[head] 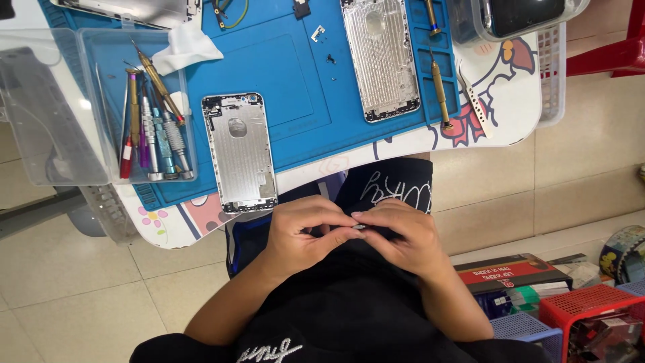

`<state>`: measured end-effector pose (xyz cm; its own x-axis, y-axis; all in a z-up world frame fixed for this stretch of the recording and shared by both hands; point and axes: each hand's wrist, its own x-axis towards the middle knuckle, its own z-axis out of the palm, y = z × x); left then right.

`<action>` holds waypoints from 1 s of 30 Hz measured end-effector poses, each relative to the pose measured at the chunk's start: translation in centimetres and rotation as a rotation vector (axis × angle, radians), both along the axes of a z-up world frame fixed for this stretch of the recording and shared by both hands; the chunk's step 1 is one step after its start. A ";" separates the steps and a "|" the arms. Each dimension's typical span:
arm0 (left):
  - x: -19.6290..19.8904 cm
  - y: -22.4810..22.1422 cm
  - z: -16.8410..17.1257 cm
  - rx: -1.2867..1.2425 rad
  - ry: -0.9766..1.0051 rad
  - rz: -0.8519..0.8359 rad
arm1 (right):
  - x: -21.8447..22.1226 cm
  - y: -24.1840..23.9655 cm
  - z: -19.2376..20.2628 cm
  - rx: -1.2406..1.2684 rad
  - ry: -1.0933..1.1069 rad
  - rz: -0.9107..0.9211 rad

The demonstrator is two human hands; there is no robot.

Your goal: The person sits at a repair bench and uses a small pry tool to scrape and pry adhesive residue and old material from the edge of a disassembled phone frame, working around the perimeter. They then lift the frame, handle the metal back cover, and reposition the parts on the blue repair mat.

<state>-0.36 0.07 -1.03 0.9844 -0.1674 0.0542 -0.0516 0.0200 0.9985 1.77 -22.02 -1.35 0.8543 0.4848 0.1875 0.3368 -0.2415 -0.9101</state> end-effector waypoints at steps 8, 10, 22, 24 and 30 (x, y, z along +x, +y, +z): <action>2.3 -1.6 1.0 0.331 -0.267 0.033 | -2.3 -1.4 -2.7 0.206 0.304 -0.240; 4.1 -2.3 1.1 0.484 -0.375 0.076 | -2.6 -1.7 -3.7 0.330 0.465 -0.301; 10.8 -6.0 -0.5 0.876 -0.430 0.181 | -3.8 -3.0 -5.6 0.294 0.551 -0.249; 10.8 -6.1 -1.0 0.882 -0.434 0.176 | -4.4 -2.7 -6.1 0.327 0.589 -0.200; 11.0 -6.4 -0.9 0.930 -0.490 0.191 | -5.1 -3.4 -7.3 0.324 0.694 -0.164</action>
<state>10.59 -6.30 -1.97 0.9042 -0.1918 0.3816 -0.3730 -0.7900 0.4867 -3.37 -25.43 -8.66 0.8837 0.3547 -0.3053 -0.3522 0.0745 -0.9329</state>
